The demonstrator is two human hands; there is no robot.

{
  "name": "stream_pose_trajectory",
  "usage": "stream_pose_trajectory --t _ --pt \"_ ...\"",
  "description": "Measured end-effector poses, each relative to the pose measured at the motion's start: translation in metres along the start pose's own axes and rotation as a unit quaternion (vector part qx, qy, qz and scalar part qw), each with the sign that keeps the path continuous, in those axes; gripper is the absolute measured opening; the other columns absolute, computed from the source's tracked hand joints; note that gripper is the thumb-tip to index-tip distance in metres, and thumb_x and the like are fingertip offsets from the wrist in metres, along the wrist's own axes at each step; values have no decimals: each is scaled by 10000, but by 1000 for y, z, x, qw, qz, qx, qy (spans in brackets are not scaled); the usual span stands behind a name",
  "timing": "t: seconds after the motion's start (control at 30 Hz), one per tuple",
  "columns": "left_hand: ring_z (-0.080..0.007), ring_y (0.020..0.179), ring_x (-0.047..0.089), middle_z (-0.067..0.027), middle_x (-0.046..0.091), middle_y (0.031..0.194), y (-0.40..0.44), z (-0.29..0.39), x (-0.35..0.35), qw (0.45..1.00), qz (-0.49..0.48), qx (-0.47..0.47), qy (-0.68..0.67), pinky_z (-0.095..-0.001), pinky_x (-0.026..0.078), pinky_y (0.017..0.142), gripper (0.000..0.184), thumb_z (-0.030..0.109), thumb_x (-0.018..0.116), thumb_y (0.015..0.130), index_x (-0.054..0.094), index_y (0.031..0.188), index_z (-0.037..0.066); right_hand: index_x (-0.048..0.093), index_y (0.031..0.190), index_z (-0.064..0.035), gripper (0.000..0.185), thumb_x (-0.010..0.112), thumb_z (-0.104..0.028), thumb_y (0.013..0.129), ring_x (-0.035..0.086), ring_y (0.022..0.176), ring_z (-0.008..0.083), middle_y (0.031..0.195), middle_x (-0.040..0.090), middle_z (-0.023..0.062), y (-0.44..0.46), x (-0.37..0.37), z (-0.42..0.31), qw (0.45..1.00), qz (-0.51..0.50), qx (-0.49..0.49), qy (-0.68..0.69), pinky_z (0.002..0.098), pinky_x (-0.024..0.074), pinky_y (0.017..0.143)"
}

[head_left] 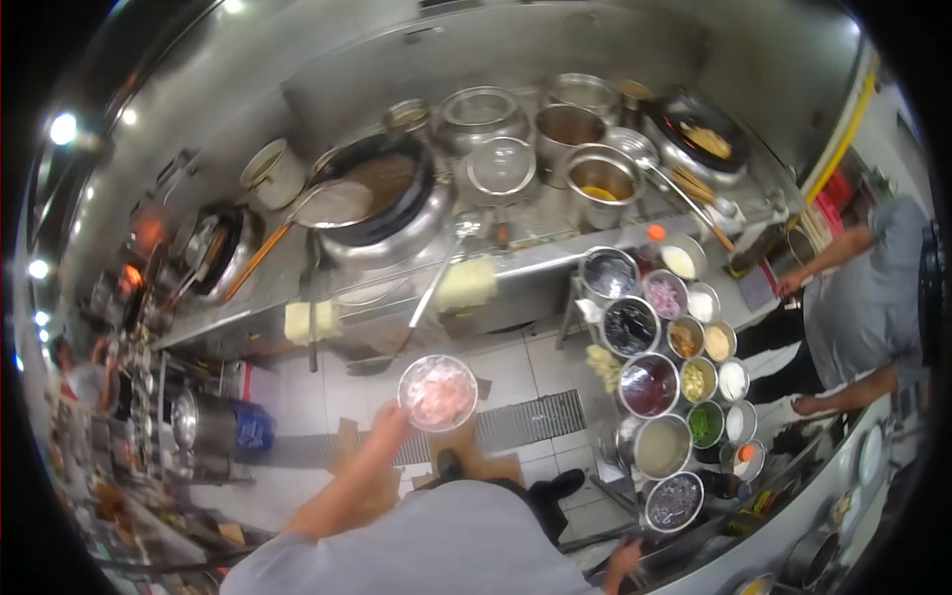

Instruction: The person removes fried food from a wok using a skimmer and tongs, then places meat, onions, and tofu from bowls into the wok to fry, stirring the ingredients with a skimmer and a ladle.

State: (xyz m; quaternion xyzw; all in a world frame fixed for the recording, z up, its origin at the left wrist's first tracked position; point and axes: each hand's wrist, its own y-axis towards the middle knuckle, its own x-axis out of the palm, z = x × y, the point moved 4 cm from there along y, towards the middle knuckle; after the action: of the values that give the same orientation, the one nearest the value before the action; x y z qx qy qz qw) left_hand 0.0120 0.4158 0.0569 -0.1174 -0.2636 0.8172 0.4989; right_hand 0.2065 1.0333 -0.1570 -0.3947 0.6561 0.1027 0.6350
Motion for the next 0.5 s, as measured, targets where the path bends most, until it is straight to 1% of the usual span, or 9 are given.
stream_pose_trajectory --t 0.03,0.1,0.17,0.27,0.33,0.37,0.43,0.47,0.5 --pt "-216 904 638 -108 603 1026 2 12 -21 1000 4 -2 -17 -368 575 731 158 68 498 869 489 1022 31 499 1198 -13 414 625 -223 864 581 979 447 1037 621 259 -28 -17 -37 1000 8 -11 -10 496 456 788" --pt "-193 894 634 -93 605 993 11 32 -64 999 9 31 10 -368 569 760 84 64 485 879 487 961 45 531 998 27 281 638 -180 840 579 844 451 893 607 255 -79 -57 -128 978 62 -197 8 510 445 724" --pt "-190 906 632 -93 603 1001 26 53 -100 997 15 73 -37 -371 563 788 92 65 475 891 499 975 40 524 969 42 270 650 -156 836 554 830 440 869 568 249 -94 -106 -200 934 133 -328 50 481 434 727" --pt "-197 941 632 -101 606 1037 37 108 -130 991 -10 108 -81 -378 559 807 165 80 479 904 511 1055 20 512 958 51 269 653 -143 836 514 742 349 827 528 196 -121 -211 -296 904 217 -336 151 415 421 693" --pt "-200 958 631 -111 607 1084 42 143 -145 988 -30 130 -82 -379 563 798 225 95 495 909 511 1113 2 484 940 14 203 630 -87 842 516 632 195 750 509 85 -143 -266 -342 886 218 -331 243 331 435 571" --pt "-198 953 631 -111 609 1084 55 152 -156 987 -30 137 -74 -378 565 793 195 98 505 905 511 1078 7 461 968 -16 201 617 -78 857 580 729 144 820 515 37 -120 -271 -342 881 158 -339 291 276 474 591" --pt "-196 947 632 -111 610 1085 76 170 -176 987 -28 145 -68 -378 567 789 167 100 515 901 511 1043 12 449 1069 -38 259 595 -60 856 629 818 184 937 525 36 -113 -285 -399 834 -1 -320 450 260 516 643" --pt "-196 942 633 -109 612 1074 83 180 -181 986 -41 145 -67 -380 568 785 127 97 526 894 502 995 24 397 1274 -63 469 574 -32 841 637 856 200 1022 507 36 -132 -294 -445 777 -94 -311 539 249 535 660" --pt "-196 937 633 -107 614 1064 90 190 -183 986 -54 147 -64 -382 570 782 94 93 537 887 493 947 35 290 1426 -91 662 562 -20 826 631 912 196 1102 522 58 -149 -306 -496 749 -150 -356 538 229 523 631"
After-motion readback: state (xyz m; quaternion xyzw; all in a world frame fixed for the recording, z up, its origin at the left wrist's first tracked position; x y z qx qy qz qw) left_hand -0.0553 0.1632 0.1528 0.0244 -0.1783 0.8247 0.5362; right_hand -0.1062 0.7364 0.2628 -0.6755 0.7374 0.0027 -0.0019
